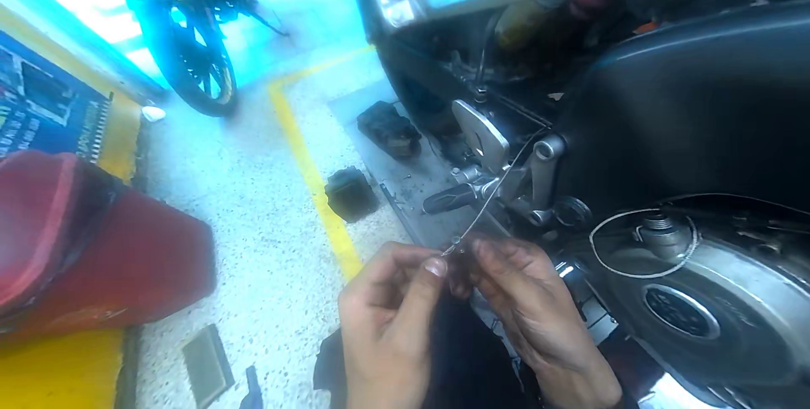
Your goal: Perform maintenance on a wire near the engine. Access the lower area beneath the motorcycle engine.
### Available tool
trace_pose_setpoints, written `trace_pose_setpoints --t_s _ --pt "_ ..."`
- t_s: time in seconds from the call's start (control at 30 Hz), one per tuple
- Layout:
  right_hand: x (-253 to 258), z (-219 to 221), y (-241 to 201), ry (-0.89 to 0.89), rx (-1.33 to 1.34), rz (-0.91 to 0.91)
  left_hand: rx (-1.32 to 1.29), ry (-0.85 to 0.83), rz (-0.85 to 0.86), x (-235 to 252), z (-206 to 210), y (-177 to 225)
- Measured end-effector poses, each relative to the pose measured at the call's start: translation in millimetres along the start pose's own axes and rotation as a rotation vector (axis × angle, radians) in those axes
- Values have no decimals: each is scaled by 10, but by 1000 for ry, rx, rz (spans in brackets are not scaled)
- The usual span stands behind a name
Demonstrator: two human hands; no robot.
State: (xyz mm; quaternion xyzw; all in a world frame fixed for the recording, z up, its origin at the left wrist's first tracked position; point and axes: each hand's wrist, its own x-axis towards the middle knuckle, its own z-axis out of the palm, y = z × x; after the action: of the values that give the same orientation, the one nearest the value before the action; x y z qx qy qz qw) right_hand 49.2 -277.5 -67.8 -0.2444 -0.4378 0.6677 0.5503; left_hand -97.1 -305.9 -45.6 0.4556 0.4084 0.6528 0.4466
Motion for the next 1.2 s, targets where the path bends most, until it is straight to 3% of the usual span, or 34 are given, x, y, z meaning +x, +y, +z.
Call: trace_pose_setpoints --t_s 0.3,0.43,0.63,0.8,1.0,1.2 --pt "-73 24 -46 140 4 -11 4 -14 -32 -49 38 19" --pt "-87 -3 -33 90 22 29 -1 0 -47 -66 57 27" --pt "-113 79 17 79 293 152 20 -23 -6 -73 83 43" --pt "-120 69 52 65 366 179 23 -50 8 -72 107 33" --pt "-118 -57 198 -44 613 257 6 -31 -13 -92 130 -3" --pt "-112 -14 38 83 431 162 369 -32 201 -150 154 24"
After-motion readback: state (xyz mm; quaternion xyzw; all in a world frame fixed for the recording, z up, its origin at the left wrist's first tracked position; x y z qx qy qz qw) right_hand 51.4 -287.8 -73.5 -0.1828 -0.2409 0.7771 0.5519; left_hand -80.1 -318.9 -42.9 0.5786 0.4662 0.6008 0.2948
